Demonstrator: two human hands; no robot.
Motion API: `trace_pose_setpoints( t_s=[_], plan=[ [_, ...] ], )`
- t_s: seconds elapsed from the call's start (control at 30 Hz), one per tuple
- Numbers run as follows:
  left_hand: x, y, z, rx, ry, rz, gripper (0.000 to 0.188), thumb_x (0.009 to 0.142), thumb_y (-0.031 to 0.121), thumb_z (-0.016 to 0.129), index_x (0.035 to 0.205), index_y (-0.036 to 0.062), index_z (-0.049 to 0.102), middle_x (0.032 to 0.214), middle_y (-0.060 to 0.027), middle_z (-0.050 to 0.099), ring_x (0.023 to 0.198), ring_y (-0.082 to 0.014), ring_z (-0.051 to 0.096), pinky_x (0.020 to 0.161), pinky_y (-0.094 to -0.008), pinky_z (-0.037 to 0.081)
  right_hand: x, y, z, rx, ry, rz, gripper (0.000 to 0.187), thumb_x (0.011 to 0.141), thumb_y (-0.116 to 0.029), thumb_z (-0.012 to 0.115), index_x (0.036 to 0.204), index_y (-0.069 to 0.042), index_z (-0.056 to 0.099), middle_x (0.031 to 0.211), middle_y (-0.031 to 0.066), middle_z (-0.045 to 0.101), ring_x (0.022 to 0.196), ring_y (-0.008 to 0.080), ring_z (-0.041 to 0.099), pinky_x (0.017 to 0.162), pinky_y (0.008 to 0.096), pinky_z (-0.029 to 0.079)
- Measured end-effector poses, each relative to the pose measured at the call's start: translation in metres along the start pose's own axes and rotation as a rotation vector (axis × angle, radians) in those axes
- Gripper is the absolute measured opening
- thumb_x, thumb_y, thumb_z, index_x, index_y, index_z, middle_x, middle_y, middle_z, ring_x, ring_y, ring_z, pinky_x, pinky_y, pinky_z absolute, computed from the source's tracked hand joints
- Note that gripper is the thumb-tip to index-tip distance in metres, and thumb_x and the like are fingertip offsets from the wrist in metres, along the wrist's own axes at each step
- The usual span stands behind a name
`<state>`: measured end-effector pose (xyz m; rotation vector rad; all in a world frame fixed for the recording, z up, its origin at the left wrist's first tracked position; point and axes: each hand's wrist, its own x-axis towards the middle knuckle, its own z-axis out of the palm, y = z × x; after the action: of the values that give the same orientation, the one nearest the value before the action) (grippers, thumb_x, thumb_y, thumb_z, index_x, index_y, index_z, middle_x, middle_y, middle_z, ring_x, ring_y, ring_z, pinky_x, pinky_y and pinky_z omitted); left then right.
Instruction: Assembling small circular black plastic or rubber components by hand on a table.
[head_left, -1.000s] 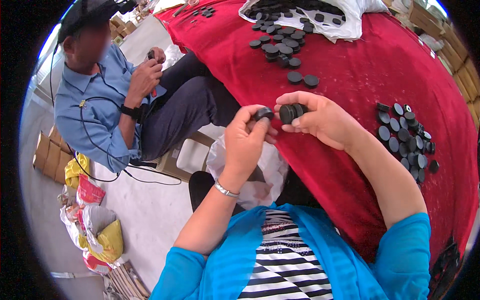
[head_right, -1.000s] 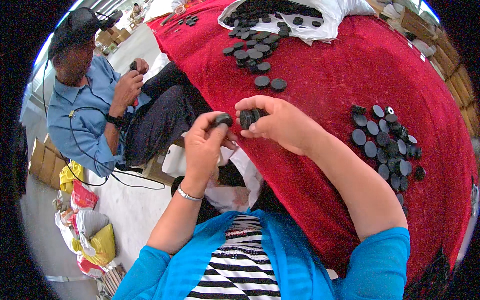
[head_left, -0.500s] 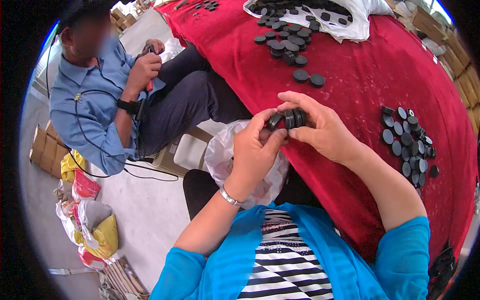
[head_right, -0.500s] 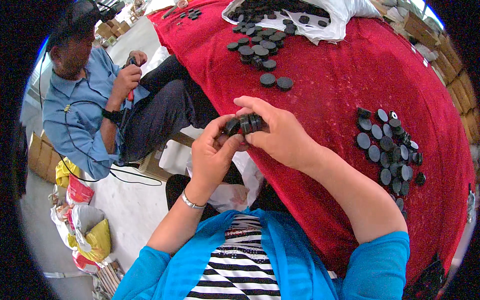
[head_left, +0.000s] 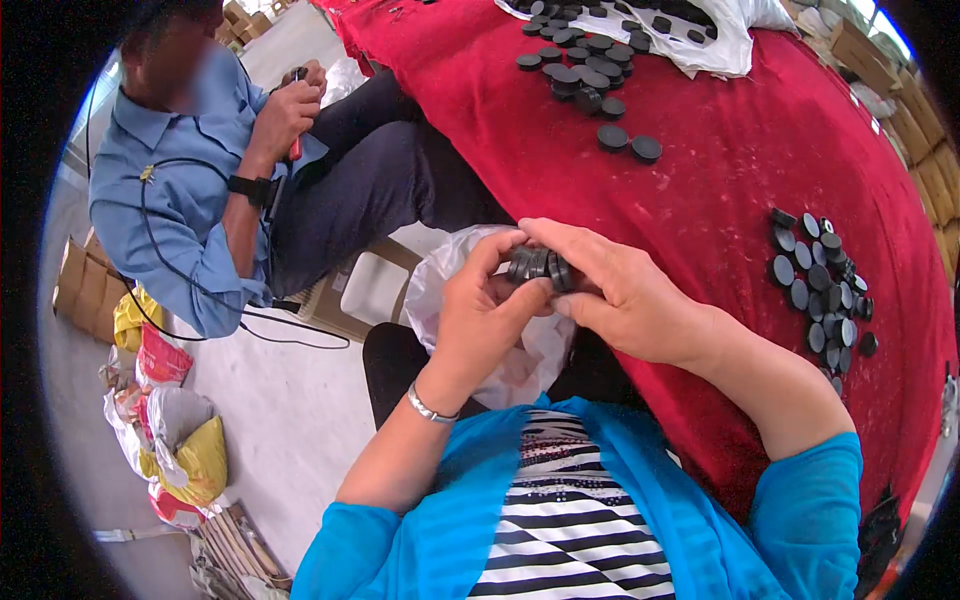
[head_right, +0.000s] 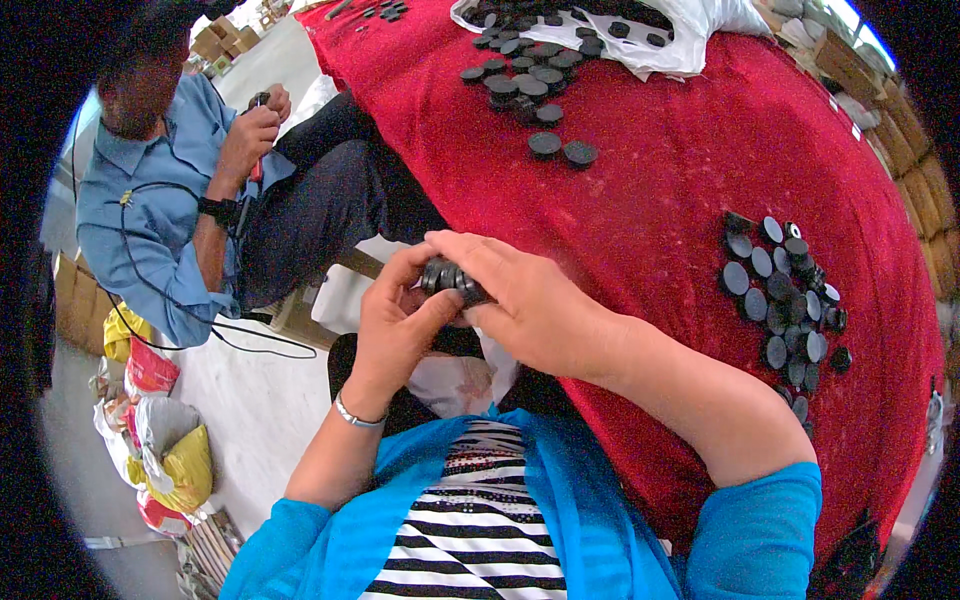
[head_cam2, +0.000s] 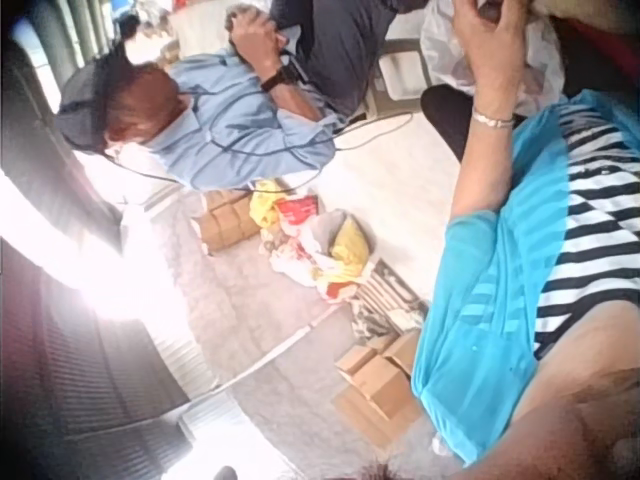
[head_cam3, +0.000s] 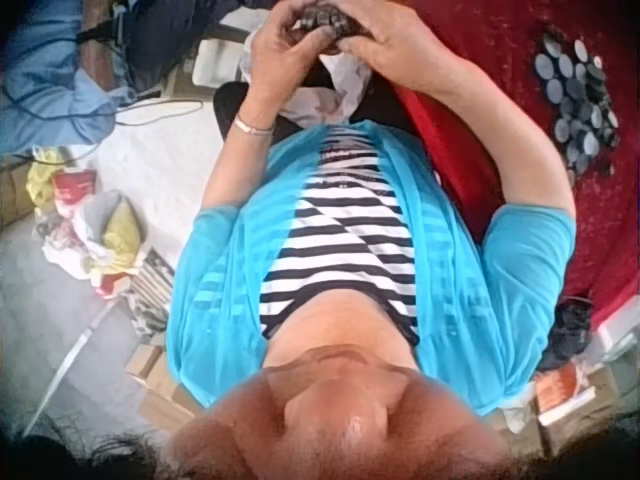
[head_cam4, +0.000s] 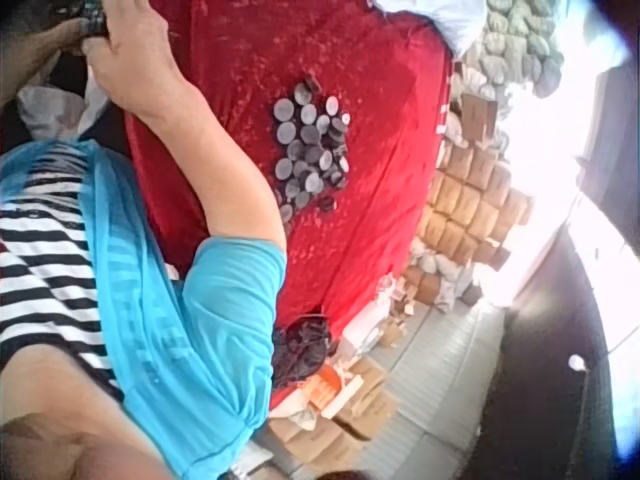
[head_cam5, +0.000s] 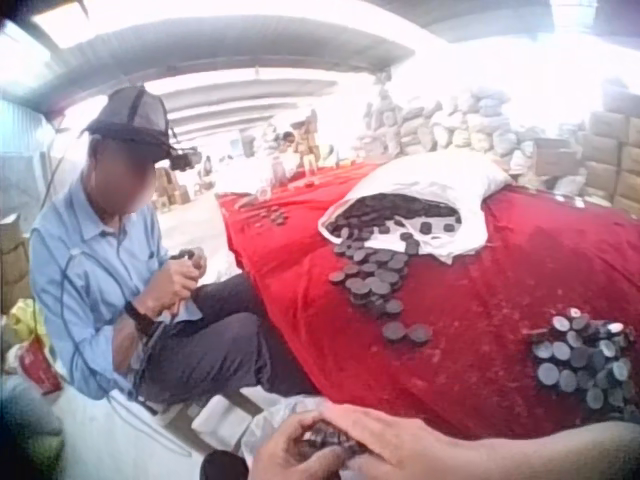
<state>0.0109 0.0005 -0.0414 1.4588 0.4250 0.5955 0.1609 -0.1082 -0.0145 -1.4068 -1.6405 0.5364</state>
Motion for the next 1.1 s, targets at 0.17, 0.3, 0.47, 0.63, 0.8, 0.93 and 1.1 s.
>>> trace_pose_setpoints(
  t_s=[0.17, 0.3, 0.47, 0.63, 0.8, 0.93, 1.1],
  plan=[
    [0.001, -0.011, -0.051, 0.678, 0.11, 0.04, 0.031, 0.08, 0.004, 0.066, 0.109, -0.0012, 0.058, 0.095, -0.0111, 0.066, 0.071, -0.017, 0.066, 0.064, -0.0277, 0.053, -0.001, -0.007, 0.004, -0.049, -0.116, -0.021, 0.064, 0.077, -0.002, 0.059, 0.137, 0.0, 0.039, 0.141, 0.0256, 0.037, 0.131, 0.0393, 0.038, 0.108, 0.0412, 0.034],
    [0.01, -0.004, -0.054, 0.71, 0.168, -0.073, 0.027, 0.078, 0.011, 0.069, 0.101, -0.0017, 0.061, 0.092, -0.0163, 0.066, 0.072, -0.024, 0.067, 0.062, -0.0316, 0.053, -0.003, -0.001, 0.003, 0.068, -0.053, 0.01, 0.052, 0.08, 0.005, 0.059, 0.13, -0.006, 0.051, 0.142, 0.0169, 0.038, 0.121, 0.0284, 0.05, 0.089, 0.0361, 0.05],
    [0.057, 0.017, -0.015, 0.726, 0.121, 0.359, 0.022, 0.08, 0.008, 0.066, 0.101, 0.0004, 0.064, 0.098, -0.0123, 0.067, 0.084, -0.0184, 0.065, 0.074, -0.0293, 0.051, 0.0, 0.007, -0.023, -0.16, 0.183, -0.005, 0.036, 0.081, -0.001, 0.062, 0.117, -0.003, 0.058, 0.129, 0.0168, 0.052, 0.119, 0.0298, 0.051, 0.091, 0.0367, 0.049],
    [0.133, 0.004, 0.025, 0.683, -0.091, 0.776, 0.02, 0.082, 0.003, 0.06, 0.101, -0.0003, 0.063, 0.106, -0.0174, 0.065, 0.096, -0.0306, 0.064, 0.084, -0.0359, 0.05, 0.003, 0.036, -0.051, -0.806, 0.4, 0.112, 0.035, 0.079, -0.01, 0.062, 0.113, -0.004, 0.057, 0.122, 0.0172, 0.053, 0.117, 0.0348, 0.048, 0.098, 0.0456, 0.037],
    [0.165, -0.012, 0.048, 0.795, -0.166, 0.737, 0.019, 0.083, 0.001, 0.054, 0.1, -0.0008, 0.062, 0.104, -0.0198, 0.064, 0.097, -0.0364, 0.061, 0.086, -0.0408, 0.05, 0.002, 0.063, -0.059, -0.852, 0.458, 0.241, 0.036, 0.081, -0.012, 0.061, 0.115, -0.004, 0.055, 0.12, 0.0172, 0.055, 0.116, 0.0344, 0.049, 0.098, 0.0462, 0.037],
    [0.145, -0.006, 0.05, 0.868, -0.221, 0.684, 0.016, 0.083, 0.004, 0.054, 0.097, -0.0002, 0.062, 0.095, -0.0191, 0.063, 0.091, -0.0341, 0.062, 0.078, -0.0393, 0.05, 0.006, 0.06, -0.062, -0.687, 0.474, 0.142, 0.022, 0.082, -0.012, 0.059, 0.103, -0.005, 0.058, 0.1, 0.0153, 0.059, 0.098, 0.0352, 0.056, 0.087, 0.0457, 0.042],
    [0.179, 0.001, 0.026, 0.732, -0.041, 0.724, 0.014, 0.082, 0.006, 0.061, 0.094, 0.0003, 0.064, 0.097, -0.016, 0.065, 0.093, -0.0301, 0.063, 0.083, -0.0347, 0.05, 0.01, 0.05, -0.05, -0.503, 0.483, 0.095, 0.011, 0.083, -0.016, 0.061, 0.085, -0.006, 0.059, 0.082, 0.0127, 0.06, 0.082, 0.0353, 0.058, 0.077, 0.045, 0.043]
  ],
)
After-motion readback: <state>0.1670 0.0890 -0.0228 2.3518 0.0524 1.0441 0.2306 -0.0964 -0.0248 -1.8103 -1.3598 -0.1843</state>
